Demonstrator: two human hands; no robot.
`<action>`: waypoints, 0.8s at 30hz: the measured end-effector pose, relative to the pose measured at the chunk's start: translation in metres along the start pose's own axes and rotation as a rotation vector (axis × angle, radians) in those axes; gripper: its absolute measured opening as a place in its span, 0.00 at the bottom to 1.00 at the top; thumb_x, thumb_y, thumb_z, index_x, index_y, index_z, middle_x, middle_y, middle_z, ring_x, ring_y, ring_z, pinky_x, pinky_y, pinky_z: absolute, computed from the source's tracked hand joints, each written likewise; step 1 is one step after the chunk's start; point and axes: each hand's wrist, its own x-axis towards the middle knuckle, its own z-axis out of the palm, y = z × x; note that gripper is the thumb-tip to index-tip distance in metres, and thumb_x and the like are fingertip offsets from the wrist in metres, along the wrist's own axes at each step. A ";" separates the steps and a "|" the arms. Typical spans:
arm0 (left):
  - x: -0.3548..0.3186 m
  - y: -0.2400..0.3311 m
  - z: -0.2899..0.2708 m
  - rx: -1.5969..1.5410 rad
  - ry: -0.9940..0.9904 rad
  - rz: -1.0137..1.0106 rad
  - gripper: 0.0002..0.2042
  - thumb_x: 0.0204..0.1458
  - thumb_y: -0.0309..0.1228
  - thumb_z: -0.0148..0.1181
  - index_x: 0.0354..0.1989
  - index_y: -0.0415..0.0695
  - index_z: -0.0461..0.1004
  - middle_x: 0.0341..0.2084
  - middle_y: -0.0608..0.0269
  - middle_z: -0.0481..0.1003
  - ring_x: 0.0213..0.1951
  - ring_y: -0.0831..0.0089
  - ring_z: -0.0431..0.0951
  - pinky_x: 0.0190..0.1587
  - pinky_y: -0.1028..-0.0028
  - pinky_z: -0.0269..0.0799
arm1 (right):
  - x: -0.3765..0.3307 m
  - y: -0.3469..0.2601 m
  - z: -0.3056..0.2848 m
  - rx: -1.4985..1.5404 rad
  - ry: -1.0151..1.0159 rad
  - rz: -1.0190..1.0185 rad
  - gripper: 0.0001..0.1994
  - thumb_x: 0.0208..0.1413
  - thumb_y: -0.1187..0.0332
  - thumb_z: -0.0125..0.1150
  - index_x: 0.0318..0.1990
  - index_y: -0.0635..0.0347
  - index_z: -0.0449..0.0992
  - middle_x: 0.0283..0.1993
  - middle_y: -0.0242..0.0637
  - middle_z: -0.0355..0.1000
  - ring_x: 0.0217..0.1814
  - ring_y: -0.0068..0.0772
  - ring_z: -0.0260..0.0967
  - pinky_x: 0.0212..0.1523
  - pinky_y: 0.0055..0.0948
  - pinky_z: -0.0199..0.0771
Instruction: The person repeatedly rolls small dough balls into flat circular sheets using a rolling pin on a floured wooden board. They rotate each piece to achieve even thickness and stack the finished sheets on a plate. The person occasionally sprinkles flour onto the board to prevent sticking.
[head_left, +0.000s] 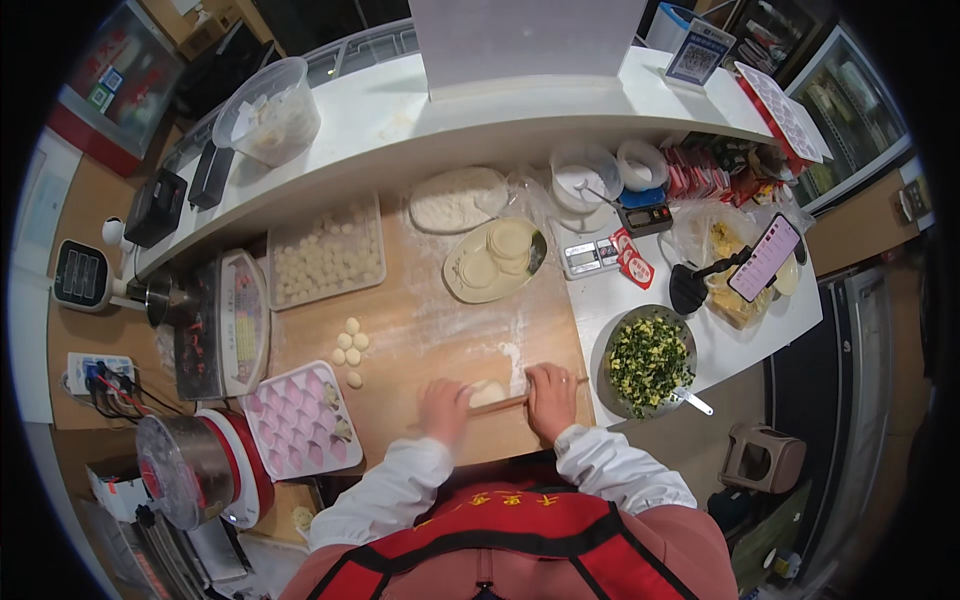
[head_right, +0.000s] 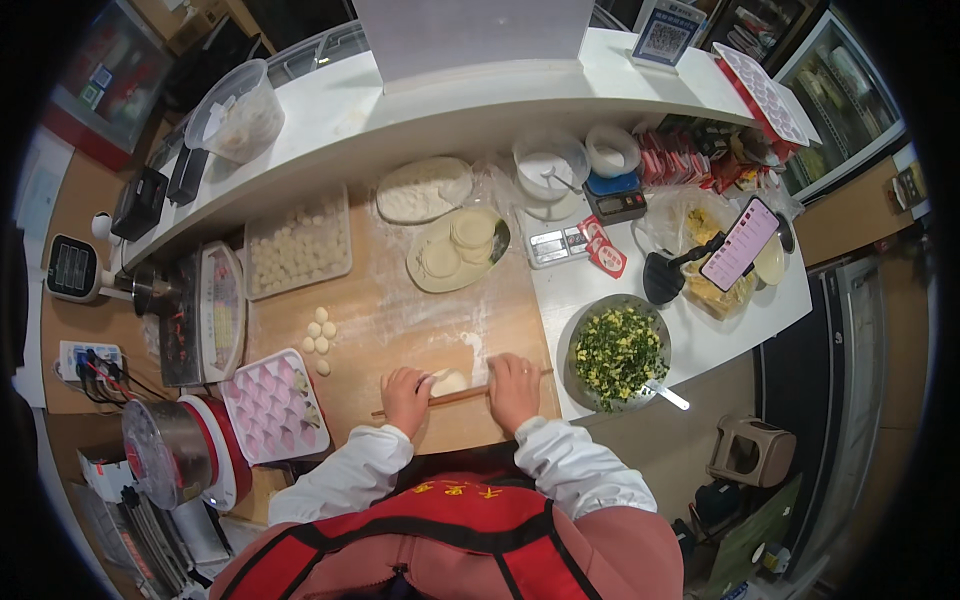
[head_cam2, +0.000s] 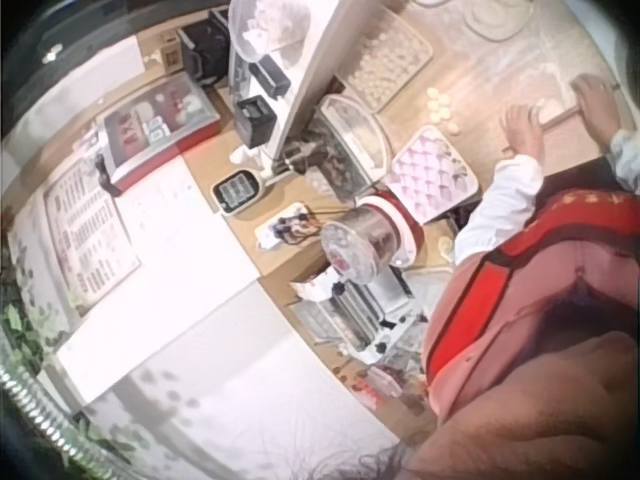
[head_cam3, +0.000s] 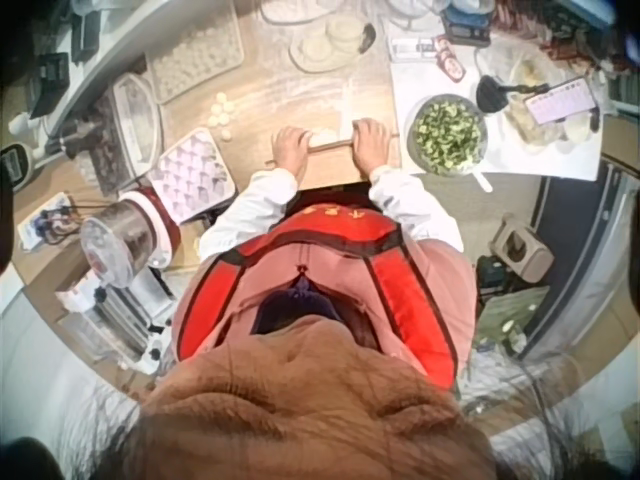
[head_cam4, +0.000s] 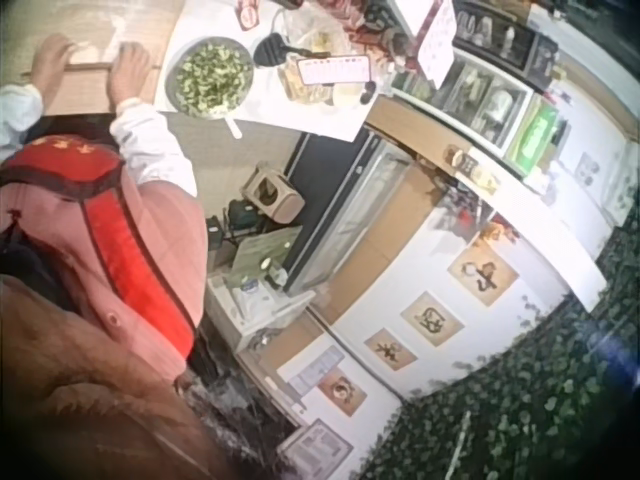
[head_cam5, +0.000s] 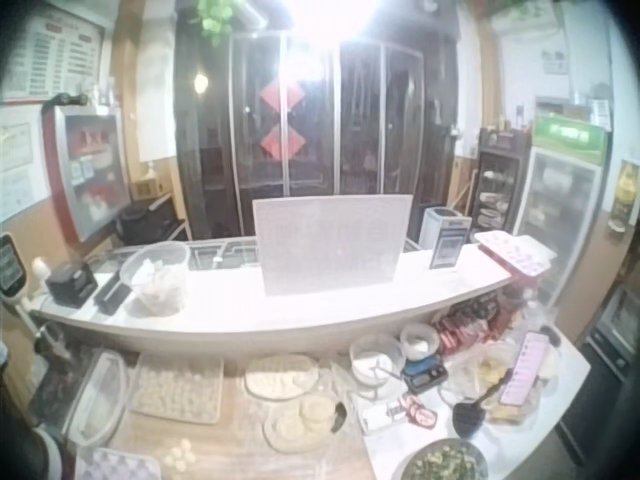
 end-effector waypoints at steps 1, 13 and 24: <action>0.000 -0.001 -0.001 0.003 -0.017 0.000 0.08 0.56 0.38 0.65 0.35 0.48 0.82 0.34 0.62 0.78 0.44 0.59 0.76 0.52 0.58 0.65 | 0.002 -0.001 0.001 -0.045 -0.059 0.048 0.10 0.61 0.71 0.57 0.48 0.55 0.77 0.51 0.43 0.72 0.57 0.52 0.66 0.61 0.48 0.61; -0.007 -0.010 -0.007 0.038 0.036 0.001 0.07 0.54 0.36 0.68 0.32 0.47 0.80 0.31 0.61 0.78 0.40 0.57 0.77 0.47 0.58 0.66 | -0.008 -0.012 -0.018 -0.022 -0.186 0.096 0.14 0.58 0.73 0.55 0.51 0.56 0.76 0.55 0.42 0.70 0.61 0.49 0.65 0.62 0.51 0.60; -0.019 -0.020 -0.018 -0.010 0.023 -0.015 0.07 0.57 0.36 0.63 0.36 0.47 0.80 0.34 0.61 0.78 0.43 0.56 0.76 0.51 0.59 0.66 | -0.007 -0.002 -0.010 -0.096 -0.161 0.119 0.15 0.55 0.74 0.57 0.51 0.55 0.76 0.55 0.43 0.72 0.61 0.50 0.66 0.64 0.48 0.59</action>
